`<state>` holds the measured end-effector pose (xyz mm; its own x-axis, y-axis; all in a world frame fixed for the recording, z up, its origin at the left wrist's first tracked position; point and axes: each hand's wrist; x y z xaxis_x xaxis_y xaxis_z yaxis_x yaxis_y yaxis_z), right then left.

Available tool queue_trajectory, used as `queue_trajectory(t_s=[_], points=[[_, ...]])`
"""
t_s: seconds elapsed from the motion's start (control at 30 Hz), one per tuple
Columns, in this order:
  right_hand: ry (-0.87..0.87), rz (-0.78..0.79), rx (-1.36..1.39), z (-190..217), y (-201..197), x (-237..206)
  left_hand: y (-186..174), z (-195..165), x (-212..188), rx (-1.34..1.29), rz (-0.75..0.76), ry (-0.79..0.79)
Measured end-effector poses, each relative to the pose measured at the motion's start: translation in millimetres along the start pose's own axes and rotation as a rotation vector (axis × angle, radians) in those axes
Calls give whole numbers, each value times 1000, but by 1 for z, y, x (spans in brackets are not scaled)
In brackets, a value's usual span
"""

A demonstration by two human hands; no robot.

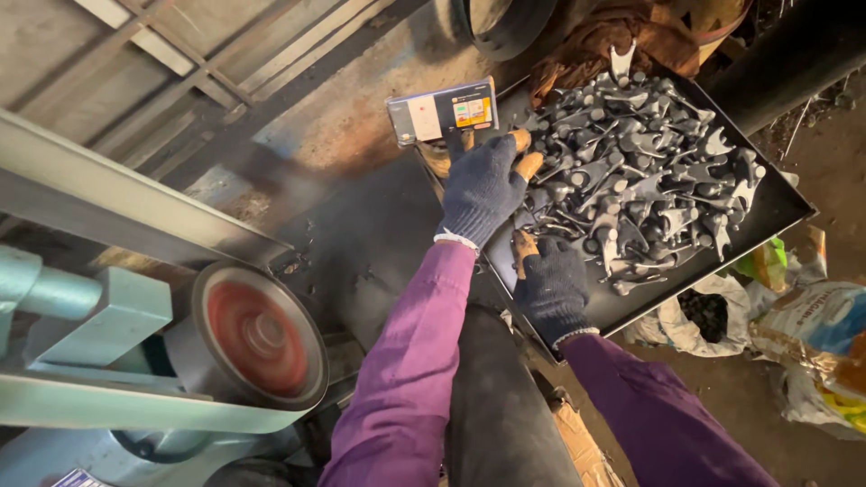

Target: The person sits on the floor at a belt grinder and sharpens small metal tool parts, holding each piece against the moving belt with both hands until sparks fly. They take parts one at a time from a tray of finished pieces, grind them, and place the ground pieces into a container on their lap.

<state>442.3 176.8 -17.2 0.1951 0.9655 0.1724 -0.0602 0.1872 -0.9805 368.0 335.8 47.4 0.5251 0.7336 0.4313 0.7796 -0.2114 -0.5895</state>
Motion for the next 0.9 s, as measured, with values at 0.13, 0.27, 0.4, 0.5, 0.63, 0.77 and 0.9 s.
queue_trajectory(t_s=[0.13,0.27,0.4,0.5,0.63,0.77,0.9], points=[[-4,-2,18,0,-2,0,4,4,5,-2,-7,-9],[4,-11,89,-1,-4,2,5,2,12,101,-2,3],[2,51,29,-2,-6,4,5,0,15,40,41,-77],[6,149,-31,-3,-5,3,2,1,21,5,70,-122],[17,89,-11,-3,-2,0,-10,-20,21,29,121,-158],[66,109,-14,1,5,0,-35,-79,-29,113,20,-63],[252,-62,303,2,7,-3,-69,-141,-139,-173,-57,-99]])
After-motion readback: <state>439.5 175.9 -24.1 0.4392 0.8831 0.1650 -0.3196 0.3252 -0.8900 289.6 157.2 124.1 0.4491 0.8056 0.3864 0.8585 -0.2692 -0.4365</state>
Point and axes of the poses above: each hand's wrist, its own x-axis towards the middle knuckle, its own y-axis out of the palm, z = x × y, and after that the axes turned 15 degrees about -x, right-handed
